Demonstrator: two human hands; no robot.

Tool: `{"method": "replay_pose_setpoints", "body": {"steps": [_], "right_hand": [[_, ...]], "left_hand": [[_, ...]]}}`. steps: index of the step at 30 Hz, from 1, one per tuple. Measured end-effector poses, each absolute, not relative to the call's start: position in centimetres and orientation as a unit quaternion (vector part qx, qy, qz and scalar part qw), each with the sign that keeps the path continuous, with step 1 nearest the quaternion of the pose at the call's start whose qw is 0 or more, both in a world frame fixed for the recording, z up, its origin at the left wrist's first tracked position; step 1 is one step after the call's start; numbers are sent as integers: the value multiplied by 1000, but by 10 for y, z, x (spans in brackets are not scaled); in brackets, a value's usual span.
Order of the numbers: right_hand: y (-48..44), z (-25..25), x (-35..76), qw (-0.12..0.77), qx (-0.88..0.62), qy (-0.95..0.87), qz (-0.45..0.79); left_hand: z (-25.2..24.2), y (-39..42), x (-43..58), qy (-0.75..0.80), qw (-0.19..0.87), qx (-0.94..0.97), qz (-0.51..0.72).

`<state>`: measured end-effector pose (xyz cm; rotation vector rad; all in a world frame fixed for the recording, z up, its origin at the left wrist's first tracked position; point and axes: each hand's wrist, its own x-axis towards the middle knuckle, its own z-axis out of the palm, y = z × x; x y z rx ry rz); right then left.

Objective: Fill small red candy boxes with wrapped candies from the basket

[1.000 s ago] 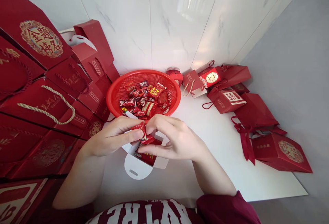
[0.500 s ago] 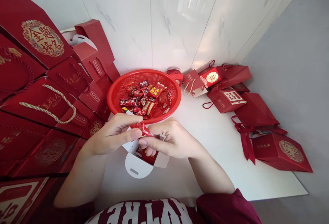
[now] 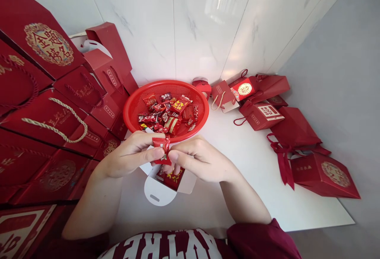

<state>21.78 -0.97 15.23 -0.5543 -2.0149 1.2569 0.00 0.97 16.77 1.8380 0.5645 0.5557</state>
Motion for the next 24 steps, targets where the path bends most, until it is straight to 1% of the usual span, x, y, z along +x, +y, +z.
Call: {"method": "replay_pose_setpoints", "body": {"steps": [3,5,8,12,15,18,21,24], "right_hand": [[-6,150,219,375,-245,-756,478],[-5,148,217,380,-263,-754,466],[-6,146,215,391,-285,-754,444],[-7,144,213,444,-324,-729,408],[-5,142,213,459,-326,-720,406],[-3,140,215,448,-297,-711,454],[-2,140,217,408,-266,-710,509],[-3,141,217,388,-253,-720,518]], "left_hand": [[168,11,0,260,547,777,174],[167,11,0,274,557,768,156],[164,12,0,275,547,770,182],[165,12,-2,300,502,781,221],[168,12,-5,326,502,769,225],[170,13,-8,316,498,777,220],[173,13,-9,295,493,792,207],[175,13,-9,284,495,796,200]]}}
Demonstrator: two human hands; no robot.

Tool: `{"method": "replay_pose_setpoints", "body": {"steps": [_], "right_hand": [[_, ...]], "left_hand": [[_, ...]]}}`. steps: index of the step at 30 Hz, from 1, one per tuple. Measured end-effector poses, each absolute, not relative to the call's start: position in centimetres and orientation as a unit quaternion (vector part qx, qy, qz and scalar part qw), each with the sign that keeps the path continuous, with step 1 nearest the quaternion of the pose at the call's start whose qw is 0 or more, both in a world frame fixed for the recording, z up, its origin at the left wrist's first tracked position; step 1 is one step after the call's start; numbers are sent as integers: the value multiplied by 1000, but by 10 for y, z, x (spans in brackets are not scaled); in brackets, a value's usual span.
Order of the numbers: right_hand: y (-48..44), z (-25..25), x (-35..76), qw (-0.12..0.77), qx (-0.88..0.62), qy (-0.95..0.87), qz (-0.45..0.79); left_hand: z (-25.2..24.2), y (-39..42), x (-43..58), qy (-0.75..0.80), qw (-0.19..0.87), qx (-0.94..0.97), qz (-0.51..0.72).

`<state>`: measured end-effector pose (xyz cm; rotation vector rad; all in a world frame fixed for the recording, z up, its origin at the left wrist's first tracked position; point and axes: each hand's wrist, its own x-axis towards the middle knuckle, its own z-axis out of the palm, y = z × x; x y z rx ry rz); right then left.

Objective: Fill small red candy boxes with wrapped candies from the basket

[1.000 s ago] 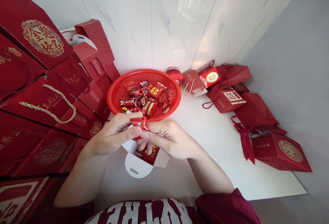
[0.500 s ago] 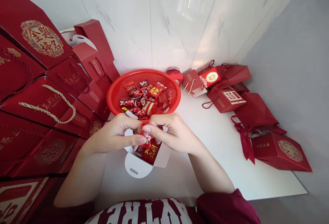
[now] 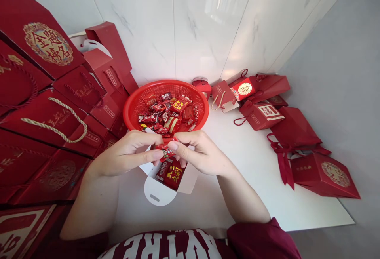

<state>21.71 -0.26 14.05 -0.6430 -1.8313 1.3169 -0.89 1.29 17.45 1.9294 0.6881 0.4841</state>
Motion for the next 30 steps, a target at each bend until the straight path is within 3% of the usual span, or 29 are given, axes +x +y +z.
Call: {"method": "replay_pose_setpoints", "body": {"steps": [7,14,23,30], "right_hand": [[-7,143,212,418,-255,-765,419],[-7,141,212,391,-228,-759,468],[-4,150,214,356,-216,-809,415],[-4,149,223,232,-304,-877,293]], "left_hand": [[173,12,-7,283,504,789,206],[175,13,-10,259,522,787,203],[175,13,-8,253,432,844,191],[174,16,-16,397,384,804,220]]}}
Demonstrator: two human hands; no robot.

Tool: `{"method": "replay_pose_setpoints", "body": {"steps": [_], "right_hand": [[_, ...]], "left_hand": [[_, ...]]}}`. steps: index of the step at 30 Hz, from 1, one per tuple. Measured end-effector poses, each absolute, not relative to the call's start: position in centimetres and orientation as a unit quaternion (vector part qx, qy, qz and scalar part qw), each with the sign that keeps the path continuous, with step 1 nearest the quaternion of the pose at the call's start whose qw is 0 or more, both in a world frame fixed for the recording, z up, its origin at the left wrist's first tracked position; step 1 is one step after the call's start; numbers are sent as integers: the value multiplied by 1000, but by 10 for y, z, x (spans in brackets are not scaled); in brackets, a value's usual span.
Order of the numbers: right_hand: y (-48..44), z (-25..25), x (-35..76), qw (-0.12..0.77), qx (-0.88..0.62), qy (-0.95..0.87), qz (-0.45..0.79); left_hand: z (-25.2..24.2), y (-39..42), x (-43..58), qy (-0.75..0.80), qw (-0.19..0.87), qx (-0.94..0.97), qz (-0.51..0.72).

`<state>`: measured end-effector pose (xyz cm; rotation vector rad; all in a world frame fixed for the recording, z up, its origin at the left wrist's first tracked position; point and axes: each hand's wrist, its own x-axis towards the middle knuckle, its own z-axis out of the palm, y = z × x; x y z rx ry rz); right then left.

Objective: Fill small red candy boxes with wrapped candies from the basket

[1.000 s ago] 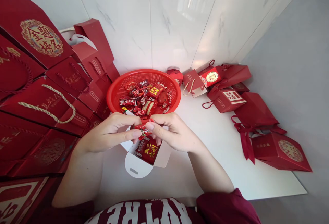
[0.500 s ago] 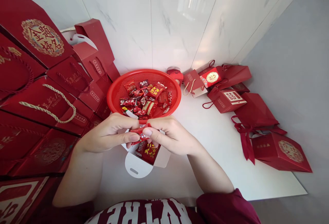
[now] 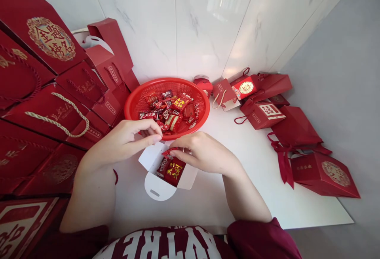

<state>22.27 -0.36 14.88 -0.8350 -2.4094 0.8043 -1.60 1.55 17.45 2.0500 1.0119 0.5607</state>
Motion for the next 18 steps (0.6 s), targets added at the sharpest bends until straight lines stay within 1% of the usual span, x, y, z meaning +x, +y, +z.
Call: {"method": "replay_pose_setpoints", "body": {"steps": [3,6,9,12,16,18], "right_hand": [[-3,137,212,197,-333,-882,269],[-2,120,191,150,-410,-882,180],[-3,103,168,53,-444,-889,92],[-8,93,154,-28,-435,-895,97],[-14,100,158,-45,-391,-909,138],[-16,112,171,-14,-363,-919,154]], "left_hand": [[172,20,-22,433,329,808,226],[171,21,-25,451,303,812,216],[172,18,-24,451,294,817,209],[174,14,-23,447,292,822,200],[177,5,-21,443,280,829,193],[177,0,-21,454,261,829,196]]}}
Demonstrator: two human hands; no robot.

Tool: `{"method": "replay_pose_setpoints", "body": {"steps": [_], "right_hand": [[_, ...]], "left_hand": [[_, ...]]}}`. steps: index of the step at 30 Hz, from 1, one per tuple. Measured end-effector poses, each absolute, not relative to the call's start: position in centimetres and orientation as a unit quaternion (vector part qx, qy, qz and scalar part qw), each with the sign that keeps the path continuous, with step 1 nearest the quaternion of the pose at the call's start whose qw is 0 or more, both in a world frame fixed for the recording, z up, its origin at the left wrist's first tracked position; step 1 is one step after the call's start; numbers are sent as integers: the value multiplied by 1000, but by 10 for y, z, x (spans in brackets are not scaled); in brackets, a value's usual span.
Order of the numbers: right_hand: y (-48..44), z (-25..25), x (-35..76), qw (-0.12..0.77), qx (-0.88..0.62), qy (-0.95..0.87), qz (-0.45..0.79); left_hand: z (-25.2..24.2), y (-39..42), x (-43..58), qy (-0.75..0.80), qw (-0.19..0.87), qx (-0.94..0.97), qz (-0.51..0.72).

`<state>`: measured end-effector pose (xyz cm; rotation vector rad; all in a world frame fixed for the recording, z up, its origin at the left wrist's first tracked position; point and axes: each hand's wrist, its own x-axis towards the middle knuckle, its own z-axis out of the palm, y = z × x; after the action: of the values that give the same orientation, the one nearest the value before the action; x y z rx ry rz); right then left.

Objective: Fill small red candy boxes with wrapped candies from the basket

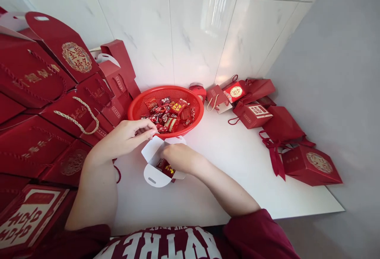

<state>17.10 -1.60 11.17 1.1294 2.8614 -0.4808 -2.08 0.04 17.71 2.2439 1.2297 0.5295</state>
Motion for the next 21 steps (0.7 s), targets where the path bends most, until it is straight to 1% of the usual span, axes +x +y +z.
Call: {"method": "replay_pose_setpoints", "body": {"steps": [1,5,7,9,10,11,13,16,18,20,21], "right_hand": [[-17,118,179,-22,353,921,-164],[-24,129,219,-225,362,884,-195],[-28,119,240,-280,392,853,-200],[-34,100,258,-307,429,821,-218],[-38,90,266,-318,447,803,-233],[-43,79,272,-327,459,786,-253],[-56,59,278,-343,460,762,-302],[-78,35,271,-368,419,743,-370],[-93,24,259,-403,384,729,-399],[-106,15,246,-443,359,709,-414],[-111,12,240,-459,354,700,-418]], "left_hand": [[177,-2,-21,462,250,827,198],[166,-9,-31,517,204,809,193],[155,-12,-39,560,190,793,148],[141,-17,-47,589,198,782,57],[133,-21,-50,585,211,783,33],[126,-26,-52,570,238,785,41],[111,-37,-51,519,328,782,102],[89,-58,-43,465,437,750,176],[74,-73,-37,449,445,744,214],[62,-88,-32,442,391,764,263],[56,-95,-30,436,373,776,263]]}}
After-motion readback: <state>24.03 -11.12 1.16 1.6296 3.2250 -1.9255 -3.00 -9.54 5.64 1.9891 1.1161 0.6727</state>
